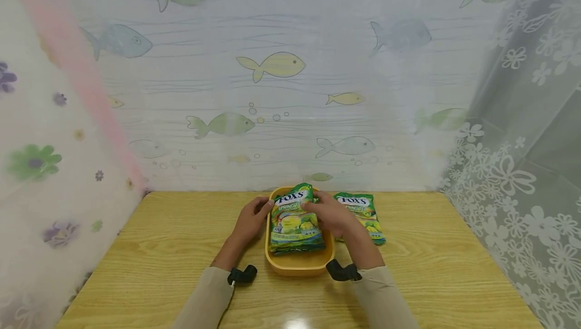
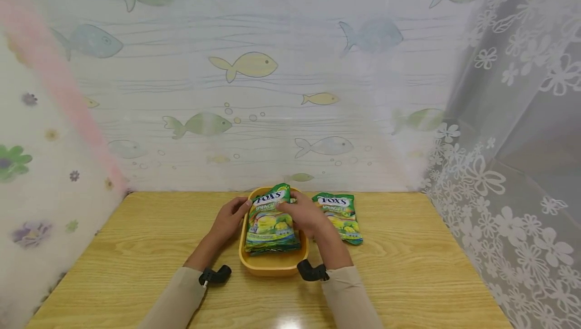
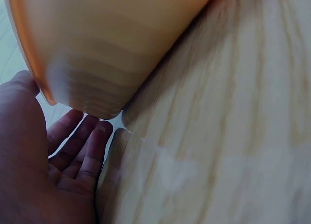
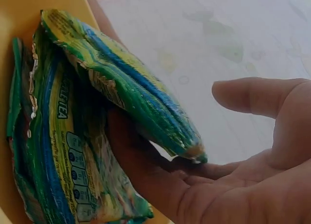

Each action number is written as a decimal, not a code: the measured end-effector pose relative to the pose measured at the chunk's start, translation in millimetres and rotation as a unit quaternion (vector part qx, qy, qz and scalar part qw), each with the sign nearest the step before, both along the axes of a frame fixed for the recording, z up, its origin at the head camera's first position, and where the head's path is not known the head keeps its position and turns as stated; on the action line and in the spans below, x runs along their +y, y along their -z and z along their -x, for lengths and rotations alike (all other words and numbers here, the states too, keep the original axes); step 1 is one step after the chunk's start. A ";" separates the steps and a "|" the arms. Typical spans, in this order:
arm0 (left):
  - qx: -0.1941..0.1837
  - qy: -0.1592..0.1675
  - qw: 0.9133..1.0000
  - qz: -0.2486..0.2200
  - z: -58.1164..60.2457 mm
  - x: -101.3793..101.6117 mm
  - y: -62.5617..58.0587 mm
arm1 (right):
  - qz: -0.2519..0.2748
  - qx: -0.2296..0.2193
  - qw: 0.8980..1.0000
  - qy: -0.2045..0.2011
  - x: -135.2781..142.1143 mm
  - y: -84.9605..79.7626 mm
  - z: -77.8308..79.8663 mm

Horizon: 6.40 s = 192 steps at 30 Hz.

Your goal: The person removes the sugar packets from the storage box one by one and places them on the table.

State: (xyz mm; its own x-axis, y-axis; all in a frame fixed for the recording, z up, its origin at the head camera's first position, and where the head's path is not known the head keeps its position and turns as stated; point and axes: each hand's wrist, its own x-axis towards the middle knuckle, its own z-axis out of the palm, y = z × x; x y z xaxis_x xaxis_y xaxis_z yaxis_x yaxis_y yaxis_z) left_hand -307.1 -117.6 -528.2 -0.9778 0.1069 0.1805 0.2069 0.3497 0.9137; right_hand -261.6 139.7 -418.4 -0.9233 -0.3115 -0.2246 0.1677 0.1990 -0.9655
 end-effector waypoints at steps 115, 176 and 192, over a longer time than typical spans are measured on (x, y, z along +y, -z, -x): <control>0.004 -0.003 1.000 0.000 -1.4 1.9 -2.3 | 0.132 0.016 0.977 0.169 135.3 18.3 -20.2; -0.007 -0.005 1.000 -0.003 -4.1 0.6 -8.5 | 0.254 -0.058 0.926 0.272 223.1 37.0 -10.8; -0.003 -0.010 1.000 0.002 -2.4 0.7 -6.8 | 0.305 -0.109 0.882 0.344 234.1 44.8 -9.8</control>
